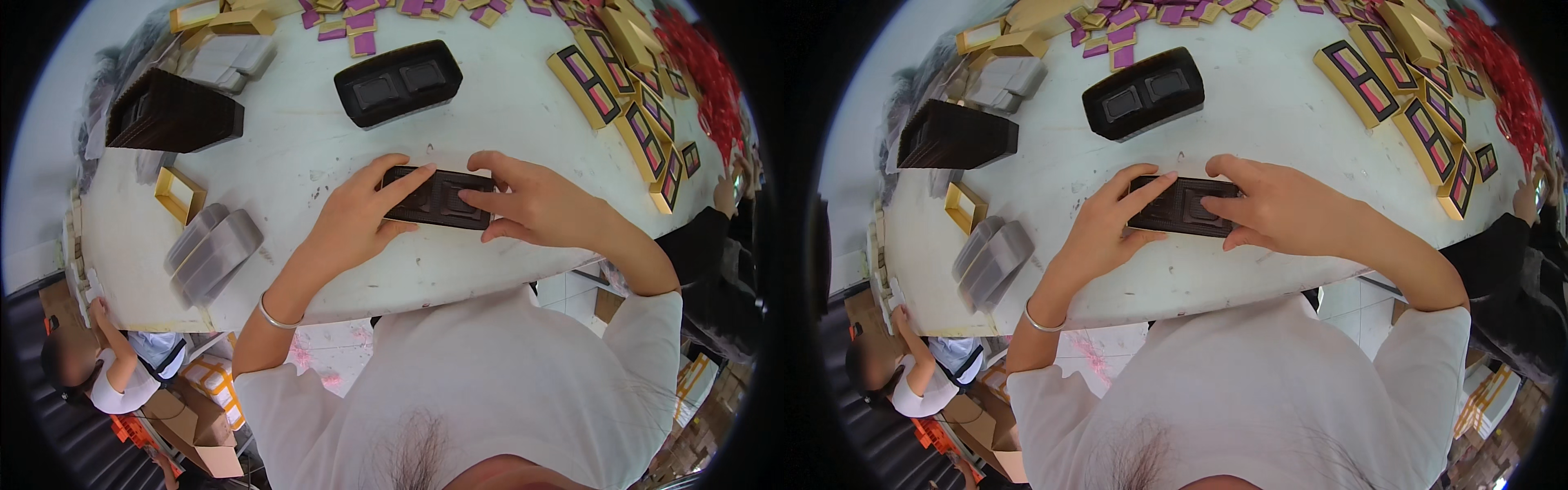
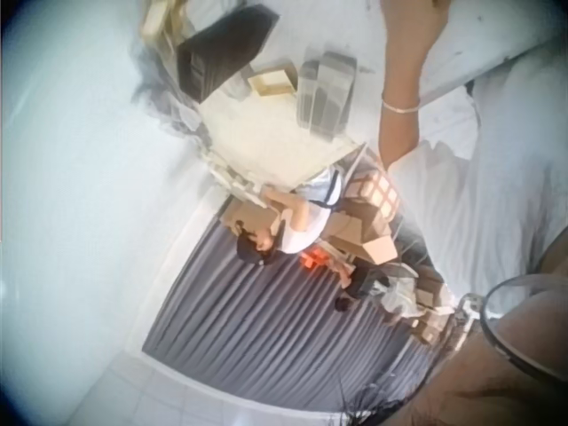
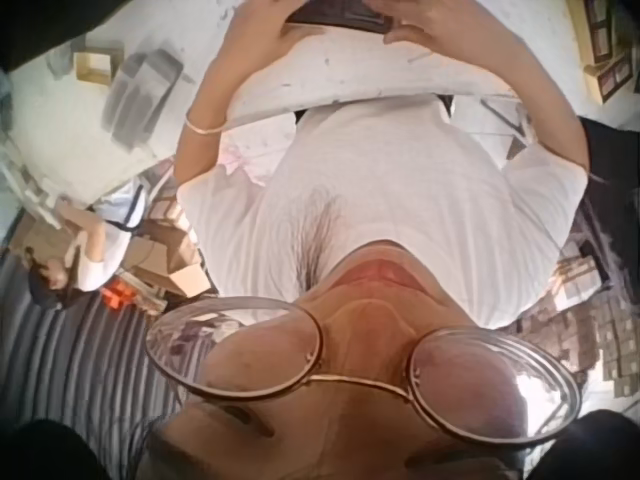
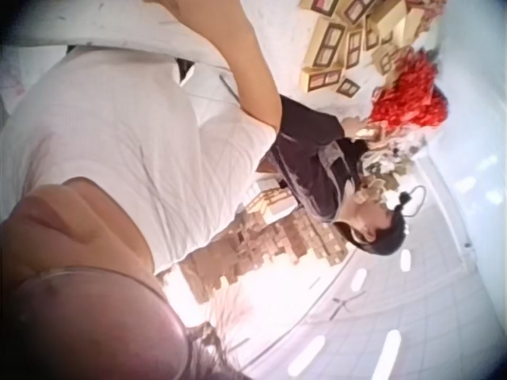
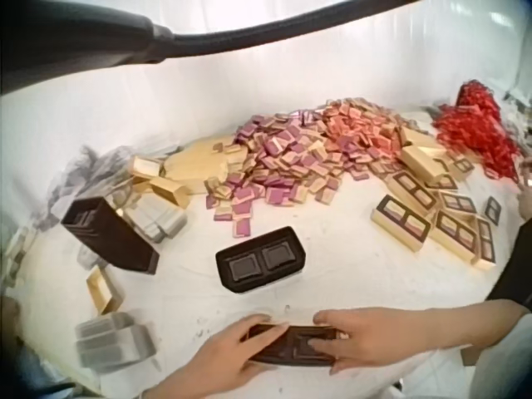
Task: The person repeatedly picks up small purple and yellow rectangular blocks from a pile on the table, places them into black plastic trays, and then closes the trays with lids. The person continues this assembly process throughout the clip, handling the blocks and trays by hand.
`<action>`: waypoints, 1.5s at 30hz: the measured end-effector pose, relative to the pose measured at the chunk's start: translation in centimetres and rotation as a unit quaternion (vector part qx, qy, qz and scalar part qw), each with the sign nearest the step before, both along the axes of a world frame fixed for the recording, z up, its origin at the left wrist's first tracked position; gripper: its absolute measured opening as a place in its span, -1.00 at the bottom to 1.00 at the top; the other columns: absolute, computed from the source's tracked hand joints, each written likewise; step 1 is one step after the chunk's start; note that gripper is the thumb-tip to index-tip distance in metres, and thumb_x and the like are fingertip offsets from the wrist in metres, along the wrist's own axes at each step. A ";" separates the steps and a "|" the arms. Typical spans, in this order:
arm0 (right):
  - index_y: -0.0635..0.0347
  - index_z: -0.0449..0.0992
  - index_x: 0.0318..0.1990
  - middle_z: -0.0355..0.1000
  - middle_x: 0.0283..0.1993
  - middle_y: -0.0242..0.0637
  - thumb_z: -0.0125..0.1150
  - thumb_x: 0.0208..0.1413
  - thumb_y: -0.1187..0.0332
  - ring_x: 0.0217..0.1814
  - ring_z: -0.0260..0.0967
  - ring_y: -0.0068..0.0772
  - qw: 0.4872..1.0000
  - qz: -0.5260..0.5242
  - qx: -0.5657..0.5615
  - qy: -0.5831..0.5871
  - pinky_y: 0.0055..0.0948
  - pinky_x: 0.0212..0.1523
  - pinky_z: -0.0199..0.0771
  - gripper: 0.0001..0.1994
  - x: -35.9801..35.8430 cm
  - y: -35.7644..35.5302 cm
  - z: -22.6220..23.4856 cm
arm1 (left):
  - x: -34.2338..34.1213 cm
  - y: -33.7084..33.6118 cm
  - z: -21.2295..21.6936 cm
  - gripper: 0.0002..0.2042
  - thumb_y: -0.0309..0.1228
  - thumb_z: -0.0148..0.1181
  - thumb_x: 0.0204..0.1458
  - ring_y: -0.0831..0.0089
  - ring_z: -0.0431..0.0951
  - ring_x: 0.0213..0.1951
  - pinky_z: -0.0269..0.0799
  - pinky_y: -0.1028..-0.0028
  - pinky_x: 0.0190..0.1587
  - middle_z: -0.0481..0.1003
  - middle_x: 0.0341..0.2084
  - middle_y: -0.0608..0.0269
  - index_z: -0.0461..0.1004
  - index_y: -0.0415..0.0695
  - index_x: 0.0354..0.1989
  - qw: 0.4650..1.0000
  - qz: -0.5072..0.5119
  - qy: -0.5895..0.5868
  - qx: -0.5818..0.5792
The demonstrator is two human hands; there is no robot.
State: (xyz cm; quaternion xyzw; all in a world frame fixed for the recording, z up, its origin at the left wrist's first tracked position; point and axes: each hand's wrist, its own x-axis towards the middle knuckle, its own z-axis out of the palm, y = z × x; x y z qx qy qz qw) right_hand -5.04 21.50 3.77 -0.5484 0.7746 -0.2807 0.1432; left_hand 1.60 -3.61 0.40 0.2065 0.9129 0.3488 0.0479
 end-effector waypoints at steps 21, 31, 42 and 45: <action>0.21 0.43 -0.32 0.22 -0.35 -0.25 0.27 -0.07 0.42 -0.42 0.30 -0.20 0.998 0.006 -0.039 0.057 -0.32 -0.44 0.34 -0.83 -0.4 0.0 -3.1 | -0.3 0.0 0.2 -0.32 -0.43 0.35 -0.18 0.05 0.41 -0.11 0.38 0.27 -0.10 0.26 0.05 0.02 0.27 -0.02 0.22 0.999 -0.006 0.004 -0.047; 0.21 0.52 -0.30 0.44 -0.39 -0.29 0.13 0.12 0.38 -0.42 0.39 -0.52 0.910 -0.056 -0.044 -0.409 -0.47 -0.39 0.38 -0.89 -5.9 1.5 -1.2 | -0.1 0.5 -1.7 -0.44 -0.37 0.36 -0.19 0.15 0.49 -0.32 0.44 0.33 -0.27 0.30 0.00 -0.02 0.42 -0.01 0.10 0.993 0.001 0.109 -0.043; 0.29 0.41 -0.20 0.46 -0.26 -0.03 0.05 0.09 0.37 -0.21 0.46 -0.10 0.876 -0.251 0.137 0.388 -0.18 -0.30 0.48 -0.81 -21.7 -1.5 -8.5 | -1.7 4.0 -2.3 -0.39 -0.22 0.34 -0.15 0.17 0.46 -0.38 0.43 0.32 -0.32 0.27 0.07 -0.06 0.34 -0.02 0.15 0.982 -0.006 0.168 -0.088; 0.32 0.40 -0.23 0.47 -0.39 0.00 -0.06 0.07 0.45 -0.38 0.49 -0.04 0.882 -0.232 0.198 0.359 -0.12 -0.42 0.47 -0.83 -20.6 -0.5 -5.6 | -1.8 3.7 -2.8 -0.29 -0.26 0.39 -0.20 0.10 0.47 -0.27 0.43 0.28 -0.20 0.29 0.08 -0.01 0.21 -0.10 0.17 0.992 0.028 0.123 0.016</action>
